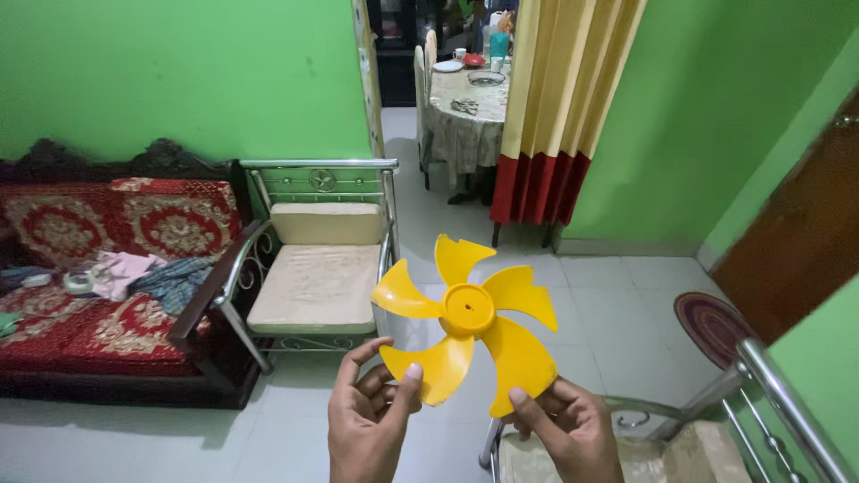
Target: The person walks between rooms to retrieve a screwdriver and a yellow fan blade, then returns to a table to place the blade on a fan cage. The person also handles a small metal bracket and a wallet before placing the bracket on the table.
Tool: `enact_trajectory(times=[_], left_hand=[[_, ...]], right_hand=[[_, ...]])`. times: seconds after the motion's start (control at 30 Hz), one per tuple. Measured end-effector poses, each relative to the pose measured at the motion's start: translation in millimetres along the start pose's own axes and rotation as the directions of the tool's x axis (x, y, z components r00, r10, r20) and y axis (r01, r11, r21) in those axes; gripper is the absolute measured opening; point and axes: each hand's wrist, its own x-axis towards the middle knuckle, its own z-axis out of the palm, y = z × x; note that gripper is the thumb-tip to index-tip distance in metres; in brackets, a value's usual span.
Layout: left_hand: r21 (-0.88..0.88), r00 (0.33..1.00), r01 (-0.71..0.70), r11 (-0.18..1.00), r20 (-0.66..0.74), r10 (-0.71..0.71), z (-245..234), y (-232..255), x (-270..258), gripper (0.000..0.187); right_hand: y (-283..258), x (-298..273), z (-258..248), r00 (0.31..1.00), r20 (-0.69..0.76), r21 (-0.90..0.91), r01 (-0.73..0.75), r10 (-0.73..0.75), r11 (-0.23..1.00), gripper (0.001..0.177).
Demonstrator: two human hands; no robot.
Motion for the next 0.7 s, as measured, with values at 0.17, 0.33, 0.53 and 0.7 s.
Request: enact_trajectory(times=[0.17, 0.33, 0.53, 0.7], left_hand=[[-0.035, 1.0, -0.011, 0.999, 0.004, 0.011, 25.7, -17.1, 77.1, 0.055], [-0.043, 0.998, -0.013, 0.999, 0.055, 0.015, 38.9, -45.6, 163.6, 0.053], [0.279, 0.981, -0.185, 0.942, -0.008, 0.195, 67.2, -41.4, 278.2, 0.046], [0.136, 0.979, -0.144, 0.98, 0.165, 0.121, 113.9, -29.4, 377.1, 0.055]], right_hand=[[-22.4, 78.1, 10.1, 0.998, 0.031, 0.001, 0.048, -0.048, 0.999, 0.026], [-17.0, 163.5, 21.0, 0.993, -0.036, -0.167, 0.109, -0.117, 0.98, 0.025], [-33.3, 272.4, 41.6, 0.971, -0.133, -0.239, 0.166, -0.201, 0.957, 0.028], [-45.7, 342.1, 73.9, 0.755, -0.112, -0.631, 0.448, -0.646, 0.633, 0.032]])
